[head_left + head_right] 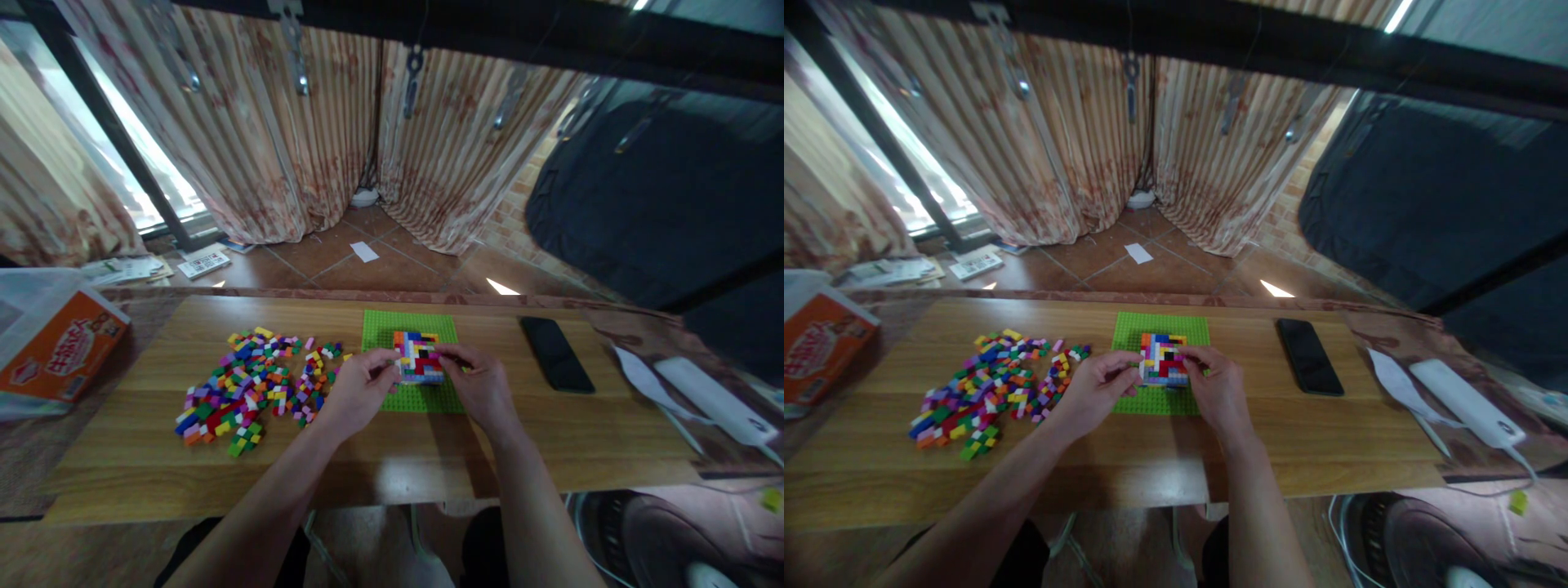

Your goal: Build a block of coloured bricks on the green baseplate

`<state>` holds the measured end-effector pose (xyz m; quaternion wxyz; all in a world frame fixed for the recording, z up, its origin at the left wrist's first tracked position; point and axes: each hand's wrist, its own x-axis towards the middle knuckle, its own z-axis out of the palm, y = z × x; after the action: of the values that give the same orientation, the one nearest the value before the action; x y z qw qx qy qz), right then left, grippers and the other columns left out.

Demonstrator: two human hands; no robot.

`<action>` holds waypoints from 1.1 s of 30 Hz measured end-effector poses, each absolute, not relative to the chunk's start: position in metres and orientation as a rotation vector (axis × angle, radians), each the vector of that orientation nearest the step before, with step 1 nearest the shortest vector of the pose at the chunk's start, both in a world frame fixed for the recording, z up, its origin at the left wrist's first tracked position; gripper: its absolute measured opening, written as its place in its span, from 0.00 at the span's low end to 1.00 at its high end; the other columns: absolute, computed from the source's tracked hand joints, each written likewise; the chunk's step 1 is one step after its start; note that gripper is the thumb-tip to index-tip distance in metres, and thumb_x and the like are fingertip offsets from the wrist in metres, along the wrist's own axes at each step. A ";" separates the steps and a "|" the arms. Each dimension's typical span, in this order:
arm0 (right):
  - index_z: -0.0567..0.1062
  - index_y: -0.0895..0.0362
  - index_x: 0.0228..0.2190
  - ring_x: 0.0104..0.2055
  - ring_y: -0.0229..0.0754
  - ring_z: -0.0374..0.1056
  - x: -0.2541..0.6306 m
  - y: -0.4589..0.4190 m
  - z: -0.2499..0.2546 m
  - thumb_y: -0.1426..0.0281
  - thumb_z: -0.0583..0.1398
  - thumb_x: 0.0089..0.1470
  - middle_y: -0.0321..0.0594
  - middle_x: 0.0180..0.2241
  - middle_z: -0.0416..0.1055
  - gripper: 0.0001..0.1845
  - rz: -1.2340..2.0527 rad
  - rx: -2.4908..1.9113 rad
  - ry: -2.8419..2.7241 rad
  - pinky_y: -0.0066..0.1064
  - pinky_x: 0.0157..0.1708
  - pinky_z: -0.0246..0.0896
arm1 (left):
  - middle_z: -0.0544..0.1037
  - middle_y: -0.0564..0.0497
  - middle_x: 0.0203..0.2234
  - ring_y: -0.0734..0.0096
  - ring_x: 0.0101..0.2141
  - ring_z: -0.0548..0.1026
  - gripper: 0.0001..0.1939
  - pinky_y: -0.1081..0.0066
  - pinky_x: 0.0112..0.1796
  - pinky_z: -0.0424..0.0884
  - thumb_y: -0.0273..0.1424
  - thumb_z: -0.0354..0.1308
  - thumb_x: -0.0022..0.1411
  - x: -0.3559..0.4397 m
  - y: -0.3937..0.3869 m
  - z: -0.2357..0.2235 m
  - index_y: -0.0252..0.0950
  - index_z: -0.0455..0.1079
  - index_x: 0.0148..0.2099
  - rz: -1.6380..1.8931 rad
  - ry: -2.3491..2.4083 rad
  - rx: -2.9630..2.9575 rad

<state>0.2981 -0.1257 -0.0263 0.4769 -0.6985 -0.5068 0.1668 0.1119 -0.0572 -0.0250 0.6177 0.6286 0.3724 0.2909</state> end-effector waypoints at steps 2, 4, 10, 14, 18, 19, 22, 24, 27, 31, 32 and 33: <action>0.82 0.54 0.37 0.37 0.44 0.74 0.299 -0.126 -0.027 0.66 0.61 0.53 0.42 0.37 0.80 0.12 0.399 -1.707 -1.233 0.35 0.40 0.69 | 0.80 0.49 0.29 0.73 0.27 0.76 0.14 0.72 0.30 0.74 0.29 0.56 0.58 0.112 -0.057 -0.025 0.32 0.75 0.46 0.673 0.850 1.448; 0.81 0.55 0.38 0.36 0.44 0.74 0.301 -0.125 -0.029 0.65 0.61 0.52 0.42 0.37 0.79 0.13 0.401 -1.725 -1.217 0.35 0.38 0.69 | 0.80 0.49 0.29 0.73 0.27 0.76 0.14 0.72 0.30 0.74 0.30 0.57 0.59 0.112 -0.057 -0.025 0.32 0.75 0.46 0.678 0.849 1.444; 0.81 0.57 0.35 0.35 0.44 0.74 0.305 -0.120 -0.035 0.62 0.64 0.49 0.43 0.35 0.80 0.14 0.536 -1.711 -1.028 0.36 0.39 0.69 | 0.80 0.49 0.29 0.72 0.28 0.77 0.15 0.72 0.31 0.75 0.29 0.56 0.58 0.112 -0.057 -0.023 0.31 0.74 0.47 0.674 0.849 1.445; 0.80 0.58 0.33 0.34 0.45 0.75 0.303 -0.114 -0.038 0.59 0.68 0.41 0.43 0.32 0.80 0.19 0.661 -1.657 -0.848 0.37 0.38 0.70 | 0.80 0.49 0.29 0.71 0.28 0.77 0.15 0.71 0.32 0.75 0.30 0.57 0.58 0.112 -0.058 -0.022 0.32 0.74 0.47 0.670 0.853 1.447; 0.79 0.58 0.32 0.32 0.43 0.75 0.300 -0.110 -0.042 0.61 0.71 0.34 0.41 0.31 0.80 0.21 0.776 -1.578 -0.665 0.37 0.38 0.71 | 0.79 0.49 0.27 0.72 0.26 0.76 0.14 0.73 0.30 0.74 0.30 0.57 0.58 0.111 -0.057 -0.023 0.31 0.75 0.46 0.666 0.860 1.459; 0.79 0.58 0.32 0.31 0.42 0.74 0.300 -0.109 -0.043 0.61 0.72 0.33 0.40 0.30 0.79 0.21 0.802 -1.559 -0.621 0.37 0.37 0.71 | 0.79 0.50 0.27 0.72 0.26 0.76 0.14 0.73 0.29 0.73 0.30 0.57 0.58 0.111 -0.057 -0.024 0.31 0.75 0.46 0.665 0.853 1.469; 0.79 0.58 0.31 0.28 0.41 0.74 0.298 -0.108 -0.044 0.63 0.73 0.30 0.39 0.27 0.79 0.22 0.857 -1.515 -0.523 0.36 0.34 0.71 | 0.78 0.50 0.26 0.73 0.26 0.76 0.14 0.74 0.29 0.73 0.30 0.57 0.58 0.110 -0.056 -0.026 0.31 0.75 0.46 0.673 0.835 1.481; 0.78 0.59 0.30 0.28 0.40 0.73 0.298 -0.108 -0.044 0.63 0.73 0.29 0.38 0.27 0.79 0.22 0.881 -1.502 -0.507 0.35 0.33 0.71 | 0.78 0.51 0.26 0.73 0.25 0.76 0.14 0.74 0.29 0.73 0.30 0.57 0.58 0.111 -0.056 -0.027 0.31 0.74 0.46 0.681 0.829 1.465; 0.78 0.59 0.30 0.27 0.39 0.73 0.297 -0.107 -0.045 0.64 0.73 0.29 0.37 0.27 0.78 0.22 0.877 -1.495 -0.513 0.33 0.33 0.70 | 0.77 0.52 0.25 0.73 0.26 0.76 0.13 0.73 0.30 0.74 0.30 0.58 0.58 0.112 -0.056 -0.029 0.32 0.74 0.46 0.688 0.821 1.449; 0.78 0.58 0.30 0.27 0.38 0.72 0.294 -0.107 -0.046 0.64 0.73 0.30 0.36 0.26 0.78 0.22 0.842 -1.503 -0.513 0.32 0.32 0.69 | 0.77 0.52 0.24 0.73 0.24 0.75 0.12 0.74 0.28 0.73 0.29 0.57 0.58 0.114 -0.055 -0.030 0.33 0.74 0.44 0.694 0.836 1.440; 0.78 0.58 0.31 0.27 0.38 0.72 0.294 -0.107 -0.045 0.64 0.73 0.30 0.36 0.26 0.78 0.22 0.851 -1.500 -0.506 0.32 0.32 0.69 | 0.76 0.52 0.23 0.73 0.24 0.75 0.12 0.74 0.28 0.73 0.29 0.57 0.57 0.114 -0.055 -0.031 0.33 0.75 0.44 0.695 0.840 1.435; 0.78 0.58 0.31 0.27 0.38 0.72 0.295 -0.108 -0.045 0.63 0.74 0.30 0.36 0.26 0.78 0.22 0.872 -1.492 -0.497 0.32 0.32 0.69 | 0.76 0.52 0.23 0.73 0.24 0.75 0.12 0.74 0.28 0.73 0.28 0.57 0.57 0.114 -0.054 -0.031 0.33 0.75 0.44 0.697 0.842 1.431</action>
<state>0.2945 -0.1083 -0.0446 0.6222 -0.6496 -0.2162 0.3796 0.1143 -0.0542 -0.0308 0.6214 0.6227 0.3664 0.3031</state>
